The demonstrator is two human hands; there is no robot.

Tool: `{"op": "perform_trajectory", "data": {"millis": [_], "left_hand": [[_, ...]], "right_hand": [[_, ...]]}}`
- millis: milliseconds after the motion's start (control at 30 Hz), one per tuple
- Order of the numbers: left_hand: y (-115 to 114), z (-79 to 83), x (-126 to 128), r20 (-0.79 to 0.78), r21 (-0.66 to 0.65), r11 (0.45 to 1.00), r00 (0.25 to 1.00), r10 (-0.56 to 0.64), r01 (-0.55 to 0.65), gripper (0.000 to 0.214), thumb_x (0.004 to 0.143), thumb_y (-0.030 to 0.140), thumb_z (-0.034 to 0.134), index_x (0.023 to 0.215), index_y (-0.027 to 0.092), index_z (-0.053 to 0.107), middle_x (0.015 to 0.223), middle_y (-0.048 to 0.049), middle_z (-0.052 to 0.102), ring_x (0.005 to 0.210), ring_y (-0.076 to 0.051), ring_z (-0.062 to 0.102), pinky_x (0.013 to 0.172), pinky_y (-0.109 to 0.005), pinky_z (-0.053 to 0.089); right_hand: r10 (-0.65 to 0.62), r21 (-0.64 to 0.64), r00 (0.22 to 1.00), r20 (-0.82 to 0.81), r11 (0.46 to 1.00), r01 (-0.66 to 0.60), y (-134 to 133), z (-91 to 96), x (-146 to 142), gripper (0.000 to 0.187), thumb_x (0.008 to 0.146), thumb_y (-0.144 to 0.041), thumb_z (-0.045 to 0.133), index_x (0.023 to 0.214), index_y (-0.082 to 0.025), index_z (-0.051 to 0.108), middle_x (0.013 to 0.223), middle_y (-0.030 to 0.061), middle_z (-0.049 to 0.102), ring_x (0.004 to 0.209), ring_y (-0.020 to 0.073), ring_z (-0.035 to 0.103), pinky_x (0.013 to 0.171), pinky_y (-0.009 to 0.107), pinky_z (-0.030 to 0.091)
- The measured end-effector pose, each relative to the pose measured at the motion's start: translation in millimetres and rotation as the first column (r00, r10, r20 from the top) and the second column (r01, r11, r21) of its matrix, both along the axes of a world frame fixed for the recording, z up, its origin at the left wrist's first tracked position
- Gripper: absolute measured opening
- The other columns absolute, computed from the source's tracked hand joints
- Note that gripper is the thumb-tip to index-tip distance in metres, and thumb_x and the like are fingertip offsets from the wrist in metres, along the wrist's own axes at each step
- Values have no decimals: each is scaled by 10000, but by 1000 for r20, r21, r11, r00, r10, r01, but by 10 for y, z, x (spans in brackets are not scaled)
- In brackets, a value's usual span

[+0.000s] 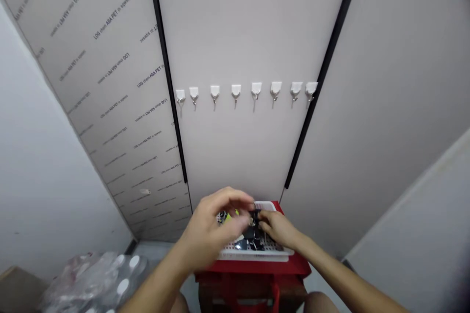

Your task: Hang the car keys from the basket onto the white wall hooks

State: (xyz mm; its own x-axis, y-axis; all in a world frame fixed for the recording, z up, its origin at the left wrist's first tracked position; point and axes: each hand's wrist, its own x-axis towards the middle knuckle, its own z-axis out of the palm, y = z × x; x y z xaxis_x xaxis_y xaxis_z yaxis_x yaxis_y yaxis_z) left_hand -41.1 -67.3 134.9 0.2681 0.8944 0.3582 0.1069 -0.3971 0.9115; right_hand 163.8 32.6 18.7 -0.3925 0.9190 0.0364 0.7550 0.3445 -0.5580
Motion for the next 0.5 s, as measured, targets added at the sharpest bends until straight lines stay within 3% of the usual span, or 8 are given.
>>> {"op": "perform_trajectory", "data": {"millis": [100, 167, 233, 300, 367, 500], "left_hand": [[470, -214, 12, 44, -311, 950, 998, 43, -27, 343, 622, 452, 442, 499, 131, 445, 409, 26, 435, 387, -49, 387, 425, -193, 313], [730, -373, -16, 135, -441, 897, 987, 82, -14, 457, 638, 548, 318, 432, 144, 376, 324, 43, 348, 303, -32, 297, 354, -179, 217], [917, -418, -28, 253, -501, 862, 966, 56, 81, 514, 646, 591, 213, 398, 153, 319, 291, 50, 278, 274, -26, 233, 334, -175, 145], [1023, -325, 0, 338, -498, 847, 941, -7, 185, 539, 648, 606, 158, 382, 155, 286, 286, 51, 238, 269, -23, 193, 335, -175, 108], [1062, -153, 62, 364, -472, 845, 929, -71, 250, 552, 648, 614, 133, 380, 154, 278, 291, 47, 229, 274, -23, 182, 340, -175, 100], [1053, 92, 178, 338, -452, 837, 928, -158, 307, 562, 641, 626, 115, 386, 153, 276, 296, 44, 226, 284, -25, 191, 350, -176, 103]], "right_hand": [[32, 46, 999, 22, 998, -33, 47, 236, -44, 87, 584, -246, 456, 548, -174, 488, 548, 4, 516, 538, 129, 452, 521, 243, 295], [6, -5, 986, -167, 1000, -7, 106, 487, -137, 256, 625, -372, 424, 476, -164, 434, 457, -12, 454, 451, 99, 407, 471, 227, 284], [-62, -149, 881, -470, 989, -10, 169, 771, -265, 414, 673, -500, 287, 428, -172, 344, 377, -37, 358, 358, 72, 335, 408, 212, 262], [-127, -296, 705, -697, 947, -122, 219, 1024, -395, 479, 671, -574, 178, 412, -179, 257, 335, -63, 264, 295, 53, 251, 354, 197, 225], [-153, -364, 585, -797, 893, -263, 248, 1199, -495, 504, 650, -615, 146, 408, -177, 211, 316, -77, 210, 271, 42, 190, 325, 184, 193], [-145, -392, 512, -847, 820, -417, 240, 1291, -582, 521, 635, -638, 138, 405, -174, 198, 303, -83, 192, 268, 36, 160, 306, 173, 172]]}}
